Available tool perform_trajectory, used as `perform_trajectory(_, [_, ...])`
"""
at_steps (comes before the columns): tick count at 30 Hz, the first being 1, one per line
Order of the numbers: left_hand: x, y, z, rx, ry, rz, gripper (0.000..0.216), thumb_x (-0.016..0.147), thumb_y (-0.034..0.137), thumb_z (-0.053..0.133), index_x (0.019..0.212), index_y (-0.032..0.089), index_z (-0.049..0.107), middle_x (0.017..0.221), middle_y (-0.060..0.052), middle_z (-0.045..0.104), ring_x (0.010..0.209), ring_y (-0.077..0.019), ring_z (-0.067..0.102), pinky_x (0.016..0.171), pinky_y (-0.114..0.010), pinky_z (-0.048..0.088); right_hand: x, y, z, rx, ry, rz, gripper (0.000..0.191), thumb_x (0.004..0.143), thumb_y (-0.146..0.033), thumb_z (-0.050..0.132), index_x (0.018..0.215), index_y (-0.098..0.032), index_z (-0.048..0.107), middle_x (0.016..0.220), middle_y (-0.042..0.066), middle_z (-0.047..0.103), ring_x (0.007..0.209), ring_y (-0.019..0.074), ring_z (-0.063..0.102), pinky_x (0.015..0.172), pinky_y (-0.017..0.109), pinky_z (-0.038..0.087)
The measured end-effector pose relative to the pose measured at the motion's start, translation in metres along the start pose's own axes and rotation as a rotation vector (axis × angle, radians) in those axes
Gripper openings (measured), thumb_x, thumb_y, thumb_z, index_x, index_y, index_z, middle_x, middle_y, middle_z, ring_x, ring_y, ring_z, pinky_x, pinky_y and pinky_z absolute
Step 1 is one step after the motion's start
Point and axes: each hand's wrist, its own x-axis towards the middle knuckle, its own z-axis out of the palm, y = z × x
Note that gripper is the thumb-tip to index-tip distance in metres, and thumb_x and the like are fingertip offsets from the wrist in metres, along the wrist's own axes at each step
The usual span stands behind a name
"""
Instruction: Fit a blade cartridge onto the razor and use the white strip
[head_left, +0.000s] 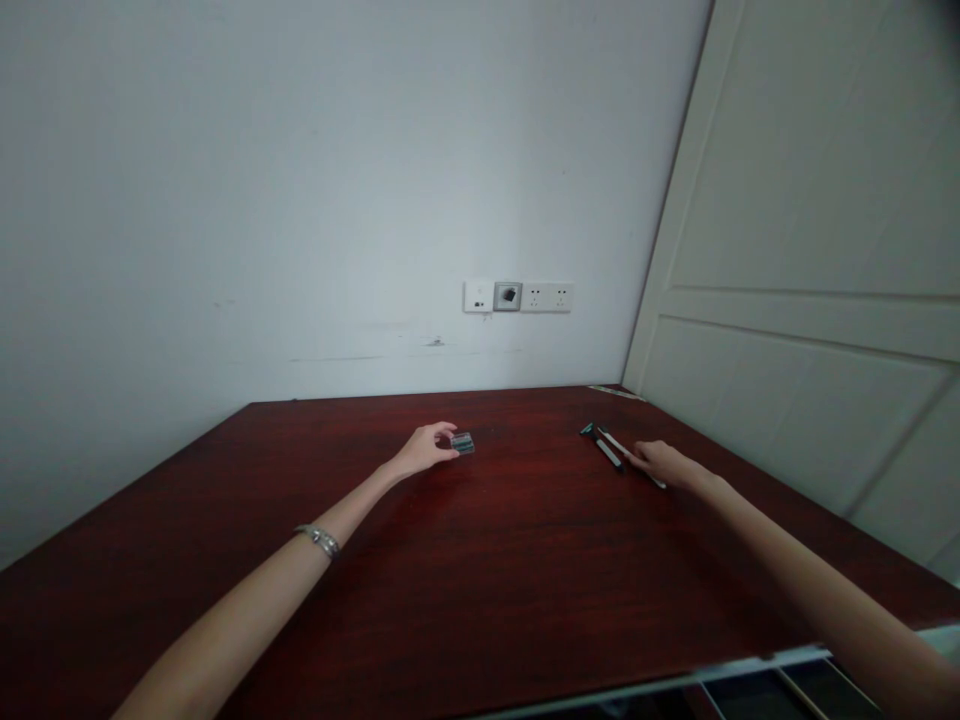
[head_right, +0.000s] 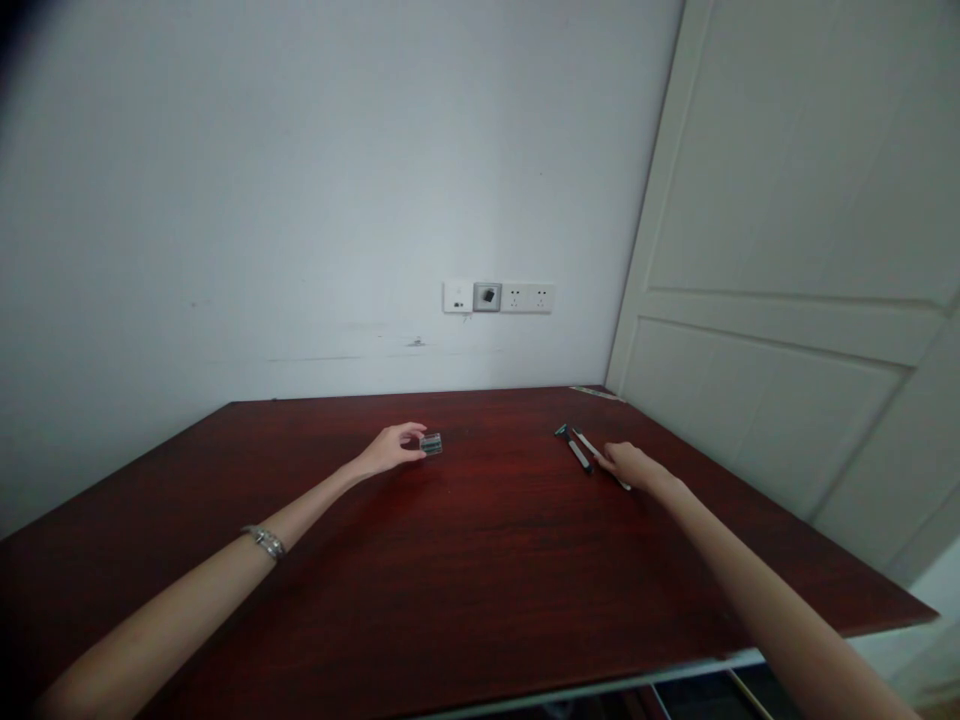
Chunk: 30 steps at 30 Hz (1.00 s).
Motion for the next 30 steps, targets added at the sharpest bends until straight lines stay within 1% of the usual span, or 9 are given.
perform_trajectory(6, [0.001, 0.010, 0.007, -0.003, -0.009, 0.005, 0.049, 0.063, 0.024, 0.070, 0.109, 0.013, 0.057, 0.100, -0.007, 0.065, 0.093, -0.0176, 0.061, 0.095, -0.035, 0.041, -0.001, -0.001, -0.001, -0.045, 0.007, 0.045, 0.038, 0.088, -0.044, 0.036, 0.077, -0.016, 0.058, 0.082, 0.014, 0.065, 0.073, 0.0214, 0.063, 0.063, 0.027, 0.040])
perform_trajectory(11, [0.000, 0.016, 0.009, 0.011, -0.013, 0.030, 0.051, 0.064, 0.025, 0.069, 0.112, 0.014, 0.056, 0.100, -0.006, 0.065, 0.092, -0.0176, 0.061, 0.094, -0.035, 0.042, -0.007, -0.021, -0.022, -0.075, 0.129, 0.079, 0.042, 0.090, -0.045, 0.028, 0.086, -0.016, 0.058, 0.092, 0.015, 0.062, 0.082, 0.0233, 0.061, 0.067, 0.030, 0.041])
perform_trajectory(14, [-0.002, 0.023, 0.011, 0.040, -0.005, 0.060, 0.051, 0.064, 0.025, 0.069, 0.113, 0.014, 0.055, 0.106, -0.008, 0.063, 0.097, -0.0193, 0.059, 0.094, -0.035, 0.042, -0.011, -0.057, -0.037, -0.031, 0.213, -0.043, 0.040, 0.089, -0.046, 0.030, 0.088, -0.016, 0.056, 0.096, 0.013, 0.059, 0.084, 0.0222, 0.059, 0.071, 0.032, 0.043])
perform_trajectory(17, [-0.005, 0.035, 0.015, 0.079, -0.016, 0.120, 0.043, 0.065, 0.026, 0.069, 0.105, 0.014, 0.060, 0.120, -0.011, 0.056, 0.109, -0.0219, 0.053, 0.097, -0.035, 0.038, -0.020, -0.110, -0.047, 0.107, 0.245, -0.284, 0.038, 0.084, -0.052, 0.040, 0.091, -0.018, 0.057, 0.100, 0.010, 0.058, 0.089, 0.0205, 0.058, 0.080, 0.032, 0.043])
perform_trajectory(19, [-0.007, 0.045, 0.019, 0.110, -0.030, 0.159, 0.042, 0.065, 0.026, 0.068, 0.104, 0.014, 0.060, 0.122, -0.012, 0.055, 0.112, -0.0229, 0.051, 0.099, -0.036, 0.036, -0.028, -0.145, -0.051, 0.183, 0.245, -0.459, 0.042, 0.080, -0.054, 0.046, 0.102, -0.019, 0.056, 0.108, 0.009, 0.056, 0.099, 0.0211, 0.055, 0.087, 0.033, 0.041])
perform_trajectory(21, [-0.010, 0.054, 0.022, 0.141, -0.041, 0.188, 0.048, 0.065, 0.026, 0.069, 0.110, 0.014, 0.057, 0.118, -0.011, 0.057, 0.112, -0.0234, 0.051, 0.100, -0.038, 0.035, -0.035, -0.174, -0.053, 0.219, 0.207, -0.588, 0.051, 0.076, -0.055, 0.051, 0.114, -0.020, 0.052, 0.117, 0.009, 0.053, 0.109, 0.0216, 0.050, 0.092, 0.035, 0.039])
perform_trajectory(25, [-0.016, 0.066, 0.029, 0.157, -0.058, 0.233, 0.066, 0.066, 0.029, 0.069, 0.126, 0.016, 0.045, 0.116, -0.010, 0.058, 0.111, -0.0241, 0.051, 0.099, -0.040, 0.034, -0.040, -0.207, -0.055, 0.166, 0.112, -0.637, 0.075, 0.066, -0.059, 0.061, 0.128, -0.022, 0.043, 0.130, 0.011, 0.044, 0.120, 0.0270, 0.038, 0.094, 0.042, 0.037])
perform_trajectory(27, [-0.019, 0.069, 0.031, 0.165, -0.057, 0.250, 0.067, 0.066, 0.031, 0.069, 0.127, 0.017, 0.044, 0.120, -0.010, 0.056, 0.114, -0.0248, 0.048, 0.101, -0.041, 0.033, -0.040, -0.215, -0.056, 0.130, 0.065, -0.636, 0.079, 0.063, -0.059, 0.063, 0.130, -0.023, 0.041, 0.131, 0.011, 0.043, 0.120, 0.0289, 0.037, 0.091, 0.044, 0.039])
perform_trajectory(30, [-0.023, 0.072, 0.033, 0.175, -0.062, 0.259, 0.070, 0.066, 0.032, 0.069, 0.128, 0.017, 0.041, 0.122, -0.011, 0.054, 0.117, -0.0257, 0.046, 0.101, -0.040, 0.033, -0.041, -0.225, -0.056, 0.119, 0.041, -0.658, 0.076, 0.064, -0.057, 0.064, 0.129, -0.025, 0.042, 0.128, 0.010, 0.046, 0.117, 0.0282, 0.040, 0.086, 0.041, 0.042])
